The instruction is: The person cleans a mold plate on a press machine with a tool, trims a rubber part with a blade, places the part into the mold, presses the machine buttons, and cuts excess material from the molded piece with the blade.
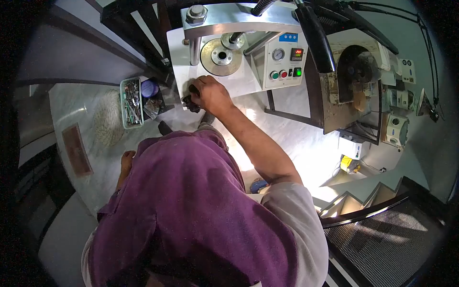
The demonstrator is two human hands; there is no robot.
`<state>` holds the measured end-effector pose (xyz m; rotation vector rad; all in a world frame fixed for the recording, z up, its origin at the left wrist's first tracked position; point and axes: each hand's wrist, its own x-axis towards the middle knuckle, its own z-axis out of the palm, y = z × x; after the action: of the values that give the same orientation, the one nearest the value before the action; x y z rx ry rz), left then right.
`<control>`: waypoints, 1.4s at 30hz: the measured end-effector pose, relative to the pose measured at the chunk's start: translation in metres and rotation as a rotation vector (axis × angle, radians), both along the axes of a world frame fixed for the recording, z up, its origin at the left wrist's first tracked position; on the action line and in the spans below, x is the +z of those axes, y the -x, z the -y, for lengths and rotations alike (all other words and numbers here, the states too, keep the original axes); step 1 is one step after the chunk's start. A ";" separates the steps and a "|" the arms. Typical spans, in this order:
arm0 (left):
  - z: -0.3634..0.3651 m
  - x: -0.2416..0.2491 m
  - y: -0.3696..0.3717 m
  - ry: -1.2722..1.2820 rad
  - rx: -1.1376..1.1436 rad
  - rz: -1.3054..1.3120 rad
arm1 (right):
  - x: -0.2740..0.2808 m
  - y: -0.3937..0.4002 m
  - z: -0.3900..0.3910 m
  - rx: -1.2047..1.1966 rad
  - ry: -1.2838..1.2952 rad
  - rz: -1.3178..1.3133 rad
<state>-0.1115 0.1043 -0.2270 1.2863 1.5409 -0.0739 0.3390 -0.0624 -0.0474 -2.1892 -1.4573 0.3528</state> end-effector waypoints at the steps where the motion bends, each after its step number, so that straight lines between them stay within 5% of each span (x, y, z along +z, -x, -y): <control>1: 0.000 -0.001 0.002 0.000 0.002 -0.001 | -0.003 -0.001 0.001 0.002 0.000 -0.001; 9: 0.005 -0.009 0.015 -0.004 0.050 0.049 | -0.003 -0.071 0.011 -0.504 -0.074 -0.060; 12: 0.004 -0.020 0.021 -0.019 0.006 0.081 | 0.000 -0.090 0.006 -0.439 -0.016 0.134; 35: 0.000 -0.003 0.015 0.072 0.106 -0.030 | 0.014 -0.094 0.004 -0.375 0.124 0.106; 37: -0.003 0.009 0.008 0.053 0.126 -0.034 | 0.028 -0.079 0.027 -0.469 -0.093 0.024; 42: 0.002 0.017 -0.005 0.005 0.132 0.049 | 0.044 -0.018 0.064 -0.534 -0.062 -0.183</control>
<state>-0.1065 0.1022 -0.2101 1.1713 1.5781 0.0382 0.3569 -0.1261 -0.0032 -2.3177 -0.7368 0.3022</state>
